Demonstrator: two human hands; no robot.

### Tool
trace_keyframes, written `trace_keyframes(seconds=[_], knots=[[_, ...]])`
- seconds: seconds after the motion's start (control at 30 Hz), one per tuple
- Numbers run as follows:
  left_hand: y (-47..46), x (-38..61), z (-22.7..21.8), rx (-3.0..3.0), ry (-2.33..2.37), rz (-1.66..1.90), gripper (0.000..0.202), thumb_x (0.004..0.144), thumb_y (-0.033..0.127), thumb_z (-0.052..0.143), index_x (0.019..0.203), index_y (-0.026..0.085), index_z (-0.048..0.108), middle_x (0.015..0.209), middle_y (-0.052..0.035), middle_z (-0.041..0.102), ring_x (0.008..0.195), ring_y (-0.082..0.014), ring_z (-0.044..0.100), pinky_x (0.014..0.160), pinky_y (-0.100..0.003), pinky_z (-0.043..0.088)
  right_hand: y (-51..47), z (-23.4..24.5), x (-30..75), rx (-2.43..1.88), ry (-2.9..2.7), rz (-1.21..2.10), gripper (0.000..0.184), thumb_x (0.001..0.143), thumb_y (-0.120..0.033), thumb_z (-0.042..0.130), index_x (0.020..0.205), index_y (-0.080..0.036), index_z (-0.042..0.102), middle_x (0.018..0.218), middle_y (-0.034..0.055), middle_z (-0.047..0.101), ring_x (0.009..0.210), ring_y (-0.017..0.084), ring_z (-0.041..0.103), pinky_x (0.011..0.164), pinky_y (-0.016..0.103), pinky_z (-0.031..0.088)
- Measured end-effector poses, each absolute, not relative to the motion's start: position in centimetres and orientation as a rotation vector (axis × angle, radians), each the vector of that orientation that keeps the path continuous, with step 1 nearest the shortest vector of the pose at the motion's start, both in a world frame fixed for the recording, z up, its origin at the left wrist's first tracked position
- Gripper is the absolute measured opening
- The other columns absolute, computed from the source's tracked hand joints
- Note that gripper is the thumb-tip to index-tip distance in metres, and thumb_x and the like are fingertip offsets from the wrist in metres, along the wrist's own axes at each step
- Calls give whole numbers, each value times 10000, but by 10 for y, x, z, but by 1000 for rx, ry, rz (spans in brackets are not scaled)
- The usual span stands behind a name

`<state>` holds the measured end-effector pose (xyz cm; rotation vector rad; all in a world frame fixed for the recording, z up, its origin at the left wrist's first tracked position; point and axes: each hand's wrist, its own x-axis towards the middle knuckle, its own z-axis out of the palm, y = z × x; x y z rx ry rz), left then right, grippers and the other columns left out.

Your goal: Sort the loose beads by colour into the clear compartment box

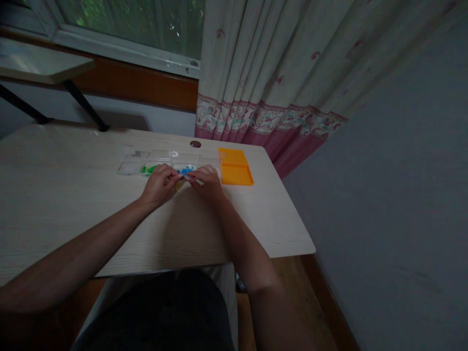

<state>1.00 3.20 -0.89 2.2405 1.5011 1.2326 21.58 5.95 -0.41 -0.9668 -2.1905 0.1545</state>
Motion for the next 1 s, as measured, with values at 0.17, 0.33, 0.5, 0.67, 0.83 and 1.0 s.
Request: trace_keyframes(seconds=[0.17,0.33,0.5,0.67,0.83,1.0], knots=[[32,11,-10,2160,1455,1256,300,951,427,525,767,199,588,812,-48,595,852,-206,537,826,-349,426,52,0,207,-881,-2167,235,285,943,-471,587,1025,-261,761,880,39,719,911,186,616,891,353,443],[29,14,-8,2219,1382,1244,308,971,385,470,756,198,587,812,-57,595,844,-208,540,830,-359,429,51,1,204,-899,-2134,342,293,933,-503,592,937,-272,771,837,31,724,858,184,632,856,352,461],[31,9,-8,2184,1446,1259,327,988,374,432,850,197,671,842,-64,615,888,-214,550,851,-357,435,53,4,207,-989,-2029,275,247,932,-444,608,922,-251,762,854,38,726,871,198,632,859,359,467],[33,-2,-5,2142,1551,1329,304,983,346,451,950,194,712,891,-70,638,926,-226,554,901,-380,418,64,4,223,-1231,-1849,69,183,934,-323,597,915,-225,751,919,55,736,936,222,614,921,379,435],[32,-5,-4,2289,1594,1209,314,972,327,456,1024,191,734,941,-95,622,961,-254,521,916,-419,397,74,-4,236,-1395,-1796,-6,188,922,-344,604,907,-224,748,964,58,738,969,240,586,929,395,401],[28,-2,-6,2525,1496,1006,268,937,305,520,1051,243,754,976,-97,604,965,-258,491,873,-418,402,79,-15,238,-1474,-1770,-3,233,928,-386,591,921,-225,759,997,70,726,1003,249,550,917,400,368]])
